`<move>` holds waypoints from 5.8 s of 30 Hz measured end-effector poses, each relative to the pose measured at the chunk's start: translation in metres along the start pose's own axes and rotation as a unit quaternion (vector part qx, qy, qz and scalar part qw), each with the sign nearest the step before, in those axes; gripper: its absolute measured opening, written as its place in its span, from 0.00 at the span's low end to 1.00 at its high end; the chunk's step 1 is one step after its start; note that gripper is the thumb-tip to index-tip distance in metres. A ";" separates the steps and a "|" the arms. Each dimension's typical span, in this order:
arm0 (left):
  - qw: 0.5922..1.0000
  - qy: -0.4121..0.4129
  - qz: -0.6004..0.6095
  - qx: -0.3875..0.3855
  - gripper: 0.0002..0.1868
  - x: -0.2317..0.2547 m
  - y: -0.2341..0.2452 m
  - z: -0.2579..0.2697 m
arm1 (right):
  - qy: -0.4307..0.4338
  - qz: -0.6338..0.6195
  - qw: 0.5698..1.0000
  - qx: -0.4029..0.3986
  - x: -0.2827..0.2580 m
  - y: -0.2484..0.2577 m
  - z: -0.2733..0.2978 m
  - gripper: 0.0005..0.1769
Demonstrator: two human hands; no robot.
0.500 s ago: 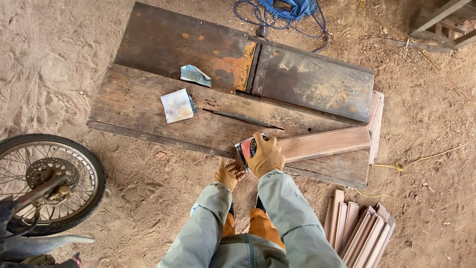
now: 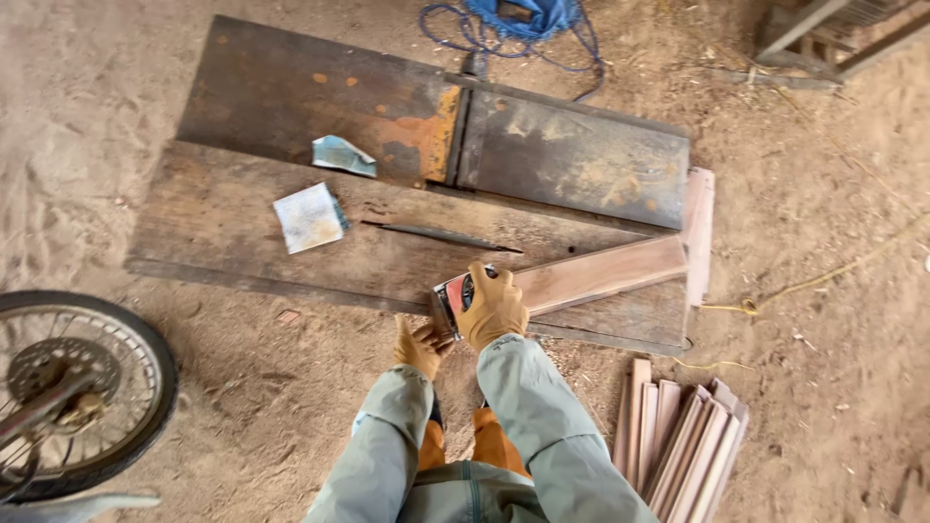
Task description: Sanding a wooden plank using an electric sander and hand sanding.
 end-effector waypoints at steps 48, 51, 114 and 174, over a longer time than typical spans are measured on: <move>0.841 -0.070 -0.479 0.241 0.42 0.018 -0.007 0.001 | -0.005 0.027 0.981 0.194 0.340 0.243 -0.186 0.31; 0.831 -0.063 -0.498 0.240 0.42 0.018 -0.006 -0.003 | -0.003 0.047 0.980 0.192 0.331 0.241 -0.184 0.32; 0.725 -0.054 -0.588 0.354 0.68 0.101 0.023 0.052 | -0.041 0.050 0.994 0.091 0.267 0.162 -0.131 0.31; 0.727 -0.067 -0.576 0.368 0.61 0.098 0.018 0.066 | -0.035 0.023 0.985 0.169 0.300 0.206 -0.137 0.34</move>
Point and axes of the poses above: each hand's wrist, its own z-axis away from the middle knuckle, its own y-axis out of the back of the hand, x = y × z, the point moved 10 cm from there along -z, towards the middle knuckle, and after that the axes turned 14 degrees about -z, right-handed, at the moved point
